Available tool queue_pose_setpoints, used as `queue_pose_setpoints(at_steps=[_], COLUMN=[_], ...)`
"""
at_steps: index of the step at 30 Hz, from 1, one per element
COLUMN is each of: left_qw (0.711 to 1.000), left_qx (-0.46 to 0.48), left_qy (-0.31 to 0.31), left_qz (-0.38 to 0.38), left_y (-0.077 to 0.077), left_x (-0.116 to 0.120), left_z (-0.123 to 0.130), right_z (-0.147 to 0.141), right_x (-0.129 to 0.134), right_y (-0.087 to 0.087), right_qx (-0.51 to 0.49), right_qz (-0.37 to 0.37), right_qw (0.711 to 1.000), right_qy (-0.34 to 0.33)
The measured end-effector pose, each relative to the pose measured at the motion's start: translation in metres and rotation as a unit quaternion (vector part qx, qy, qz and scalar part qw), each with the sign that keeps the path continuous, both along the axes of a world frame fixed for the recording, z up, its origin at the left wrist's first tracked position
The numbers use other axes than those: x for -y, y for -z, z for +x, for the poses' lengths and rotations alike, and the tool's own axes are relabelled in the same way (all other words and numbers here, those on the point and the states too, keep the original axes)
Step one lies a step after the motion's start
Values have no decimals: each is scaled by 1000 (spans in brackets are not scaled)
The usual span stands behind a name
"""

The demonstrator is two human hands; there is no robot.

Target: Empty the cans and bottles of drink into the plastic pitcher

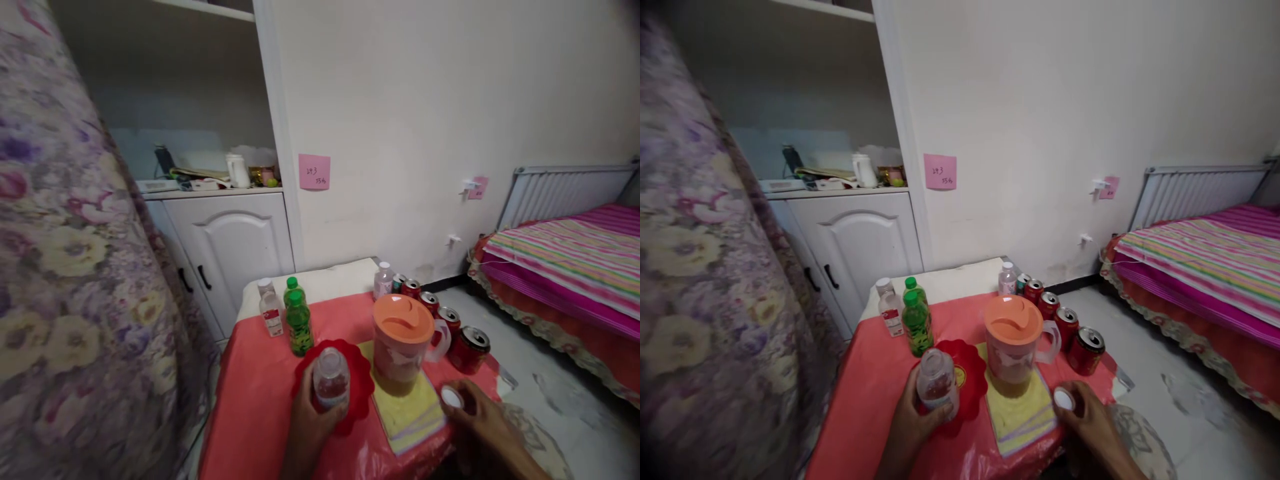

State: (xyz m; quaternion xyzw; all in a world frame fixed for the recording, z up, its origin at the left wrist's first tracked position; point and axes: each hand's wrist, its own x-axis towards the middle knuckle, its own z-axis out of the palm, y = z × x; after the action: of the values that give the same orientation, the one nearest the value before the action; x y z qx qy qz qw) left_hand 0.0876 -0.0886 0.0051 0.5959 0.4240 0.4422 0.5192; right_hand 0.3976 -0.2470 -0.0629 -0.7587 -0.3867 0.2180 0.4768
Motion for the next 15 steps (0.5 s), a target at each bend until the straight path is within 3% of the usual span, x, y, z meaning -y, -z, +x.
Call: queue_pose_setpoints(at_steps=[4,7,11,15], left_qw=[1000,1000,1000,999], left_qx=[7,4,0,22], left_qy=[12,12,16,35], left_qz=[0,7,10,31], left_y=[-2,-2,0,-3], left_x=[5,8,9,10], left_z=[0,0,-2,-2], right_z=[-42,-79,-119,-137], right_x=[15,8,-23,-52], right_y=[-33,-65,-108,-138], right_qx=[-49,-81,0,134], right_qz=[4,-5,54,127], right_qw=[989,972,962,949], right_qy=[-142,-223,-269,-256])
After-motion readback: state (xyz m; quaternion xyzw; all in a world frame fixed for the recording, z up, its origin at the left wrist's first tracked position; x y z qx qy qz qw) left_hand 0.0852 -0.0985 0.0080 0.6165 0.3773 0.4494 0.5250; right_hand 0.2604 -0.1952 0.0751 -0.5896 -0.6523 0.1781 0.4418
